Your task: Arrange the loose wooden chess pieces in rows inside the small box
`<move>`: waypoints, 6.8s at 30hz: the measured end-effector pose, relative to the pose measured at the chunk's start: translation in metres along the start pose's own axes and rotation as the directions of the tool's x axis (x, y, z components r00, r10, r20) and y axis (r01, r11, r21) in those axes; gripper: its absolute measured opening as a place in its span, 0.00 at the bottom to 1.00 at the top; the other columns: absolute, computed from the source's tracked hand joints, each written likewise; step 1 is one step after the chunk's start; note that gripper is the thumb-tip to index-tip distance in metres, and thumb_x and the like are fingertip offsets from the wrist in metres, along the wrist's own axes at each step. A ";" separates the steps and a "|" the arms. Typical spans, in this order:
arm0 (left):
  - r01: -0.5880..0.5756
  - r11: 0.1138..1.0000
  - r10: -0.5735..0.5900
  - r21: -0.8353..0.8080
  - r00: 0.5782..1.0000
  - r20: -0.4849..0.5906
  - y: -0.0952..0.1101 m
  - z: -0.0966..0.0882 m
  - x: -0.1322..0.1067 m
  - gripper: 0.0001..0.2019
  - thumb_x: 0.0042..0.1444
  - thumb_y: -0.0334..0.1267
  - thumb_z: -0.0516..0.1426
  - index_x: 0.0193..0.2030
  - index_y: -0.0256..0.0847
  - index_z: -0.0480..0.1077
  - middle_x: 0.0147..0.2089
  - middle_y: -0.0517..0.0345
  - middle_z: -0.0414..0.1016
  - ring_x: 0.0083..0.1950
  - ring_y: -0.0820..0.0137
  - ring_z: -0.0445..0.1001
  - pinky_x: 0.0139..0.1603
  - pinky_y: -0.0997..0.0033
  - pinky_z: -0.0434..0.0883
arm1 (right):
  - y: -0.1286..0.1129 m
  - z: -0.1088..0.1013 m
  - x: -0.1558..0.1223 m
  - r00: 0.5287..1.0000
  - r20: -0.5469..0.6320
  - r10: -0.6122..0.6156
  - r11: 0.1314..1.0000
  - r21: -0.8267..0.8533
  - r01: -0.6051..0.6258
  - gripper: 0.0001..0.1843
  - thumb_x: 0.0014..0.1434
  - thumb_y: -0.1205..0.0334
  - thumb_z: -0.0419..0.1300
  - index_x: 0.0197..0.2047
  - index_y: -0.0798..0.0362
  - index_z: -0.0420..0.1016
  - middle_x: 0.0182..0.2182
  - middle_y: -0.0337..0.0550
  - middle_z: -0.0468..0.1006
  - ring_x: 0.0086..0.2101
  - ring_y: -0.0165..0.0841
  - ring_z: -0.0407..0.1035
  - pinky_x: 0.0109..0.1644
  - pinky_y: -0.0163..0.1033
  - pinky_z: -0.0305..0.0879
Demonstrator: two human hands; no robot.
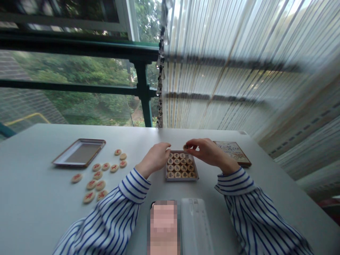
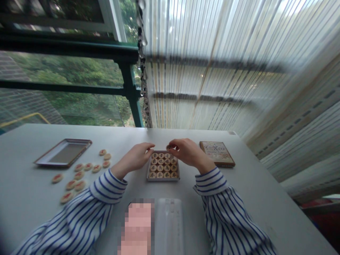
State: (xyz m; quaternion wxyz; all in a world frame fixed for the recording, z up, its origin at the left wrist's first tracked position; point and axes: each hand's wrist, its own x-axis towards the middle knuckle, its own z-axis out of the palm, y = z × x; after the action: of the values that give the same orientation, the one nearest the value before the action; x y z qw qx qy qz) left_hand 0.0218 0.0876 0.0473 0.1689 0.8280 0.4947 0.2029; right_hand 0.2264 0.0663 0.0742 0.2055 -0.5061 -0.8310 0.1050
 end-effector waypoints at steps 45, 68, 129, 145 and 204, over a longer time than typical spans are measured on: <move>-0.003 0.993 -0.008 0.117 0.995 0.098 -0.007 0.008 0.003 0.17 0.55 0.36 0.45 0.44 0.33 0.70 0.48 0.44 0.72 0.50 0.62 0.69 0.50 0.68 0.65 | 0.010 0.013 -0.001 0.974 0.219 0.061 0.933 -0.359 0.022 0.14 0.57 0.56 0.51 0.40 0.52 0.74 0.35 0.47 0.73 0.37 0.33 0.67 0.39 0.35 0.59; -0.028 0.992 0.014 0.125 0.994 0.112 -0.007 0.008 0.002 0.17 0.55 0.36 0.45 0.43 0.34 0.70 0.48 0.45 0.72 0.50 0.62 0.69 0.50 0.67 0.65 | 0.009 0.014 0.000 0.960 0.254 0.122 0.912 -0.411 -0.008 0.15 0.57 0.57 0.50 0.40 0.51 0.75 0.36 0.47 0.74 0.37 0.34 0.67 0.39 0.35 0.59; -0.009 0.992 -0.009 0.123 0.989 0.147 -0.005 0.006 0.001 0.16 0.54 0.41 0.47 0.42 0.36 0.70 0.46 0.46 0.73 0.50 0.63 0.69 0.48 0.69 0.64 | -0.001 0.010 -0.001 0.950 0.273 0.153 0.885 -0.466 -0.008 0.15 0.56 0.61 0.50 0.42 0.49 0.74 0.37 0.46 0.74 0.37 0.35 0.68 0.36 0.35 0.58; -0.006 0.991 -0.018 0.132 0.984 0.177 -0.005 0.007 0.002 0.16 0.56 0.39 0.46 0.44 0.37 0.69 0.46 0.48 0.73 0.48 0.64 0.70 0.47 0.70 0.65 | 0.001 0.012 -0.001 0.948 0.279 0.154 0.877 -0.480 -0.001 0.15 0.56 0.60 0.50 0.43 0.48 0.74 0.37 0.46 0.74 0.37 0.35 0.68 0.37 0.36 0.57; -0.019 0.992 -0.002 0.128 0.987 0.163 -0.012 0.012 0.003 0.13 0.54 0.35 0.47 0.41 0.36 0.70 0.42 0.47 0.75 0.44 0.64 0.72 0.44 0.69 0.66 | 0.013 0.017 0.000 0.906 0.336 0.256 0.922 -0.367 -0.125 0.18 0.56 0.63 0.45 0.45 0.58 0.69 0.37 0.51 0.76 0.38 0.37 0.69 0.35 0.36 0.58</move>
State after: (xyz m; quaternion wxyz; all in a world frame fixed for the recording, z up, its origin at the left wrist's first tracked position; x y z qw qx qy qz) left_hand 0.0203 0.0949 0.0317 0.1538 0.8531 0.4878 0.1028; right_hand 0.2293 0.0728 0.0543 -0.0595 -0.5837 -0.8061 0.0767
